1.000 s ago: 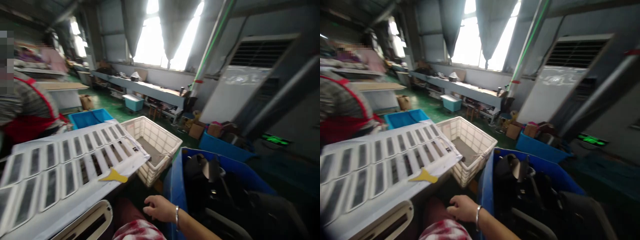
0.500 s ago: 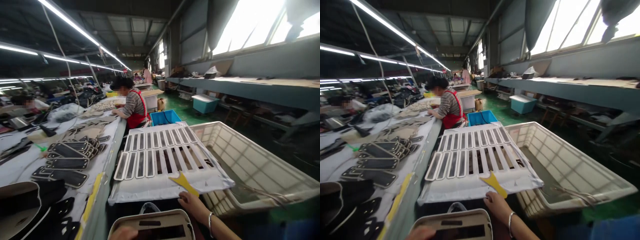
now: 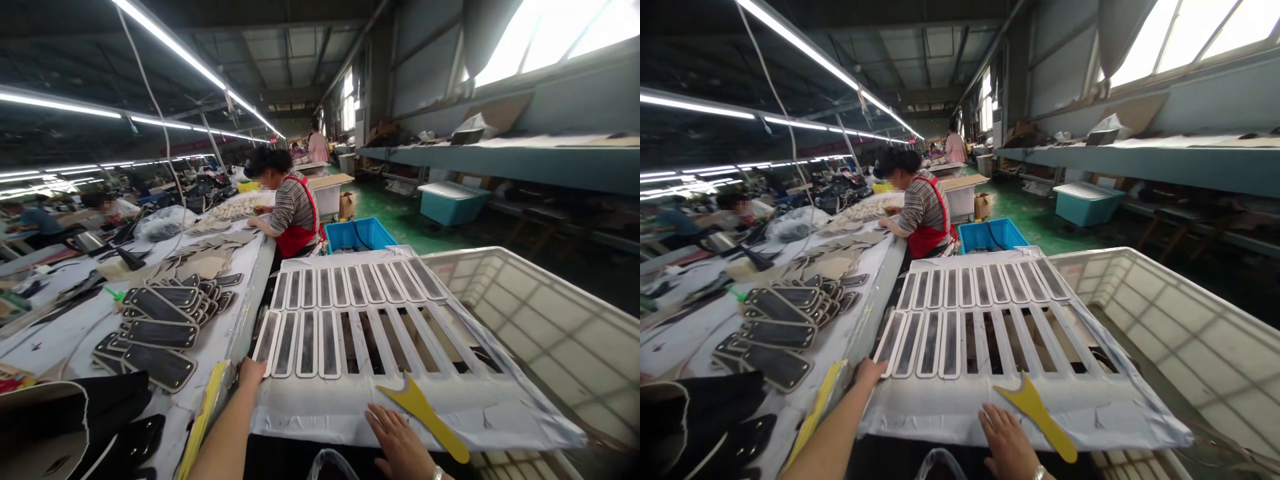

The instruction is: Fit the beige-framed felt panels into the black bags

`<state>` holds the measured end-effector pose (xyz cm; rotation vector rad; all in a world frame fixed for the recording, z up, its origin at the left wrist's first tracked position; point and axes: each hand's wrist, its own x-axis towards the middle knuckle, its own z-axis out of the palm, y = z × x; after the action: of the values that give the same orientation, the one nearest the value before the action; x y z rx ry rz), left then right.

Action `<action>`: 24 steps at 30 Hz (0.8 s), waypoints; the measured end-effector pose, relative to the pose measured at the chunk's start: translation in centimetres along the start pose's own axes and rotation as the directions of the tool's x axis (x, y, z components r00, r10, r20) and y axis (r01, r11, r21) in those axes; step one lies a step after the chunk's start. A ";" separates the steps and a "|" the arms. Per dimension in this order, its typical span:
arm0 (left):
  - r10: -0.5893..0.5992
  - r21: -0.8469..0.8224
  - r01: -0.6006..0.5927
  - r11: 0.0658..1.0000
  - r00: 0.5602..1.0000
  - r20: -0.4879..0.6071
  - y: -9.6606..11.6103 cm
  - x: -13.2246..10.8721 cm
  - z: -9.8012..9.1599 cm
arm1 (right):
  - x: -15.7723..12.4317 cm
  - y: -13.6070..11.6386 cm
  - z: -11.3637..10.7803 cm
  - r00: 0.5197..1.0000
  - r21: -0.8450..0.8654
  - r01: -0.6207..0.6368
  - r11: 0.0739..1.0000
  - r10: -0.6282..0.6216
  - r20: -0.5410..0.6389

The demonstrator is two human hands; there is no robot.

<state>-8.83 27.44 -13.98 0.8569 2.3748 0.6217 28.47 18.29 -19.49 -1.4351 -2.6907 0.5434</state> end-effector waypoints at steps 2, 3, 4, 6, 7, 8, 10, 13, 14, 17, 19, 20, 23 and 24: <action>-0.064 -0.036 0.065 0.997 0.997 0.038 -0.7 0.9 0.4 | 0.8 0.6 1.1 0.999 -0.045 0.037 0.998 -0.038 -0.010; -0.091 -0.054 0.094 0.994 0.994 0.060 -1.0 1.3 0.5 | 1.1 0.9 1.8 0.998 -0.073 0.050 0.996 -0.052 -0.035; -0.111 -0.074 0.117 0.990 0.991 0.079 -1.2 1.6 0.7 | 1.4 1.1 2.6 0.995 -0.106 0.059 0.993 -0.068 -0.077; -0.140 -0.116 0.153 0.981 0.984 0.113 -1.5 2.2 1.1 | 1.9 1.4 4.2 0.974 -0.188 0.073 0.979 -0.110 -0.196; -0.150 -0.140 0.167 0.976 0.980 0.128 -1.6 2.5 1.2 | 2.1 1.4 5.0 0.956 -0.235 0.071 0.969 -0.133 -0.261; -0.157 -0.166 0.180 0.970 0.977 0.142 -1.5 2.8 1.2 | 2.3 1.4 5.6 0.934 -0.278 0.062 0.959 -0.154 -0.322; -0.159 -0.234 0.196 0.952 0.973 0.166 -1.1 3.6 1.1 | 2.5 1.4 6.3 0.893 -0.335 0.032 0.942 -0.178 -0.414; -0.138 -0.370 0.200 0.907 0.973 0.187 -0.1 4.7 0.0 | 2.5 1.5 6.1 0.872 -0.345 0.027 0.938 -0.190 -0.451; -0.131 -0.414 0.201 0.888 0.973 0.190 0.2 4.9 -0.4 | 2.5 1.5 5.8 0.874 -0.338 0.032 0.941 -0.190 -0.446; -0.108 -0.515 0.190 0.836 0.977 0.185 0.9 4.8 -1.2 | 2.5 1.5 5.0 0.875 -0.319 0.034 0.947 -0.183 -0.448; -0.064 -0.563 0.147 0.814 0.984 0.165 0.7 3.9 -1.1 | 2.7 1.4 4.9 0.863 -0.324 0.025 0.946 -0.184 -0.471; -0.031 -0.581 0.113 0.806 0.988 0.150 0.4 3.3 -0.9 | 2.8 1.3 4.9 0.858 -0.334 0.018 0.942 -0.186 -0.478; 0.069 -0.599 0.005 0.801 0.992 0.101 -1.0 1.1 0.3 | 3.2 1.3 5.4 0.845 -0.378 -0.007 0.926 -0.196 -0.497; 0.091 -0.594 -0.024 0.804 0.992 0.083 -1.4 0.5 0.7 | 3.3 1.4 5.6 0.840 -0.391 -0.009 0.920 -0.205 -0.503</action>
<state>-9.38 26.96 -15.49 0.6526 1.8749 1.2278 26.55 20.12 -25.64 -1.2501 -2.4489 -0.3742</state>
